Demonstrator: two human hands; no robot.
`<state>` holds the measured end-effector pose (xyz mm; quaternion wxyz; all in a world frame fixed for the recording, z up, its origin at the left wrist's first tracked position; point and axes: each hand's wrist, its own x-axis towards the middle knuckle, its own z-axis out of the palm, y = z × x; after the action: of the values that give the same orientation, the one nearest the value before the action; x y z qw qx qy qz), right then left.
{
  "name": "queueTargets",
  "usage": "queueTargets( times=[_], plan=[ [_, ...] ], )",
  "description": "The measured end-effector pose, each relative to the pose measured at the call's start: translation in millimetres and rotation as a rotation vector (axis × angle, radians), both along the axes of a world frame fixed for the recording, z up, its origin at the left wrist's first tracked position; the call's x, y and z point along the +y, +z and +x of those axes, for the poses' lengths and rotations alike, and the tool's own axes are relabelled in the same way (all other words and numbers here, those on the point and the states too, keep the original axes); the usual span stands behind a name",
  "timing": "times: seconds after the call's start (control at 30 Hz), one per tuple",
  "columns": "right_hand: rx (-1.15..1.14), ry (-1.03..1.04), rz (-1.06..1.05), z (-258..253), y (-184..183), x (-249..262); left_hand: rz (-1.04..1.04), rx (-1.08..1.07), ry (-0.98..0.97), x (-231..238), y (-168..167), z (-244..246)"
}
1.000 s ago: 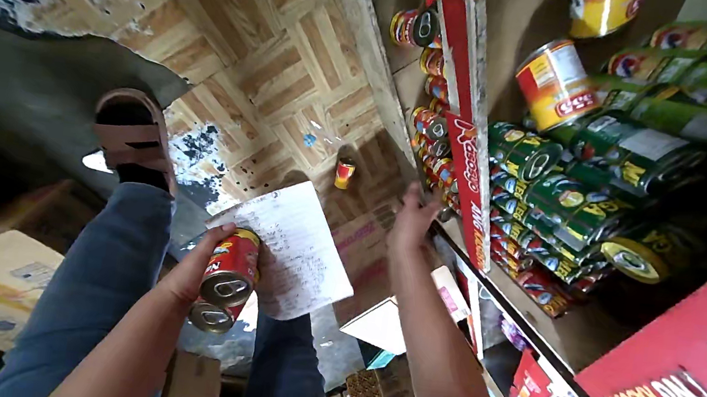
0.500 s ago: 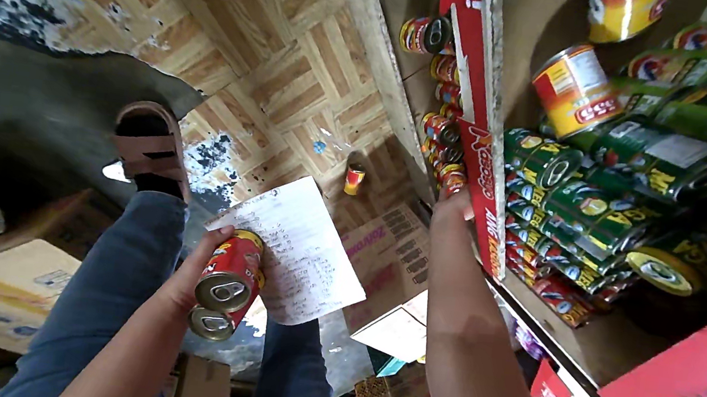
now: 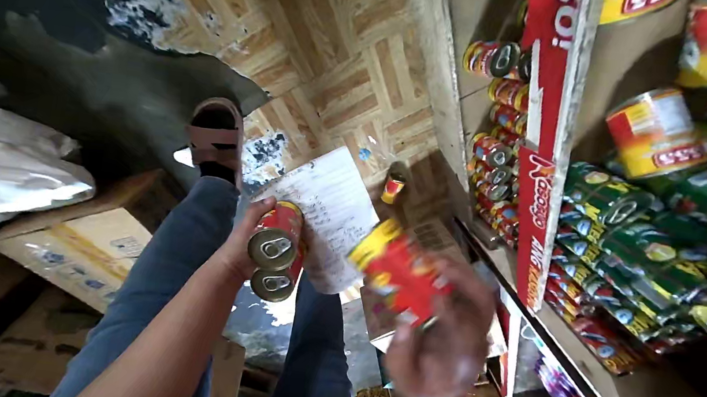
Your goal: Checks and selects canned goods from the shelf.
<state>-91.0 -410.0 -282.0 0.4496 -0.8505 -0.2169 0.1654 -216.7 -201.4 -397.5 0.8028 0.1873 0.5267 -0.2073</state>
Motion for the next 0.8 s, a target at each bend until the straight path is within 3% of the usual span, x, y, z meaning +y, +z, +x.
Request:
queueTargets(
  times=[0.1, 0.23, 0.3, 0.57, 0.63, 0.73, 0.8],
  plan=[
    [0.050, 0.167, 0.039, -29.6, 26.3, 36.9, 0.104, -0.036, -0.140, 6.7, 11.6, 14.2],
    [-0.056, 0.337, -0.155, -40.2, 28.2, 61.8, 0.100, 0.005, -0.210, 7.9, 18.6, 22.3],
    [-0.055, 0.355, -0.217, -39.4, 27.7, 68.7, 0.090, 0.024, -0.194, 7.2, 15.6, 17.8],
    [0.020, 0.344, -0.137, -40.4, 14.0, 66.3, 0.160, -0.005, -0.142, 1.3, 5.7, 10.5],
    [0.156, 0.306, -0.041, -37.7, 13.1, 62.7, 0.181, -0.038, -0.153, 0.4, 2.4, 7.1],
    [0.461, 0.080, 0.172, -28.5, -2.3, 46.6, 0.190, -0.062, -0.182, 1.3, 1.9, 6.5],
    [0.563, -0.066, 0.043, -4.5, -26.7, 31.4, 0.182, -0.051, -0.170, 1.2, 5.2, 9.0]
  ],
)
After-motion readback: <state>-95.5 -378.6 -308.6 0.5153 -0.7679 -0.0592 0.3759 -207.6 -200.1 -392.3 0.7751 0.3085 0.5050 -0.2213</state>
